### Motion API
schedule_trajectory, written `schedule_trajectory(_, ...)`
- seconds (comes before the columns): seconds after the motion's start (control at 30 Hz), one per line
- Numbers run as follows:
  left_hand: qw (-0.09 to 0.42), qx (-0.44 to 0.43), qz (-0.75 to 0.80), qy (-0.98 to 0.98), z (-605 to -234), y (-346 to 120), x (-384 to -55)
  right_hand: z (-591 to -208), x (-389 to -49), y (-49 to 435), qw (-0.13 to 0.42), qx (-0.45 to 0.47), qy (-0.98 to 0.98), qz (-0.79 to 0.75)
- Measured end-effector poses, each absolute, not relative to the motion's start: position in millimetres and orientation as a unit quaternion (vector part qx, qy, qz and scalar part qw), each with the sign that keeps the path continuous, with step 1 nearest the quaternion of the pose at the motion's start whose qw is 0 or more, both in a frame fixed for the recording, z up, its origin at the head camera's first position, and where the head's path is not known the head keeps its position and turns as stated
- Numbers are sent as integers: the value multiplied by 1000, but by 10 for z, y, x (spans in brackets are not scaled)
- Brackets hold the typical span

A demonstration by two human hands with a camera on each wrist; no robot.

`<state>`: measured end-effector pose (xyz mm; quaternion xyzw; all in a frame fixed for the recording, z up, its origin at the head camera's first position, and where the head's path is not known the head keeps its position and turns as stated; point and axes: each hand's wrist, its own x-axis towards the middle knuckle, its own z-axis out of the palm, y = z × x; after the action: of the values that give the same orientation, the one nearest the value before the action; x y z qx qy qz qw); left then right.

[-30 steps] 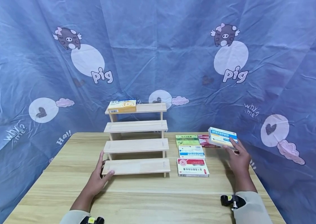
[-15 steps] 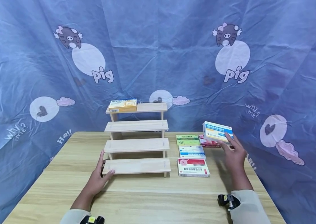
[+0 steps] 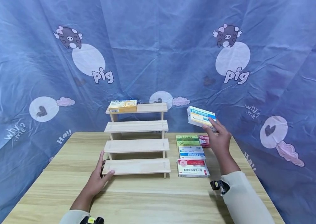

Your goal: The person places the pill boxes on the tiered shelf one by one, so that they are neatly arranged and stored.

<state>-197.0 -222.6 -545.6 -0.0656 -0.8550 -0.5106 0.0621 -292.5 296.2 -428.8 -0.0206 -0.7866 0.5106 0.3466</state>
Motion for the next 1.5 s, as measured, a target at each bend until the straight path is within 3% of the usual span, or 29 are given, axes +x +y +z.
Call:
schedule_trajectory(0.2,59,-63,-508,-857,-5455,-2245,-1956,-4166,-3079,2717,337,-11,-805,488)
schedule_trajectory(0.67,62,-67,-508,-857,-5470,-2238,-1986,-4008,-3347,2300,397,39,-774,491)
schedule_trajectory(1.0,63,-65,-508,-857,-5470,-2235,-1992,-3830,-3447,2104,410,54,-776,477)
schedule_trajectory(1.5,63,-64,-512,-854,-5492,-2246,-1999,-3700,-3611,1760,398,77,-785,468)
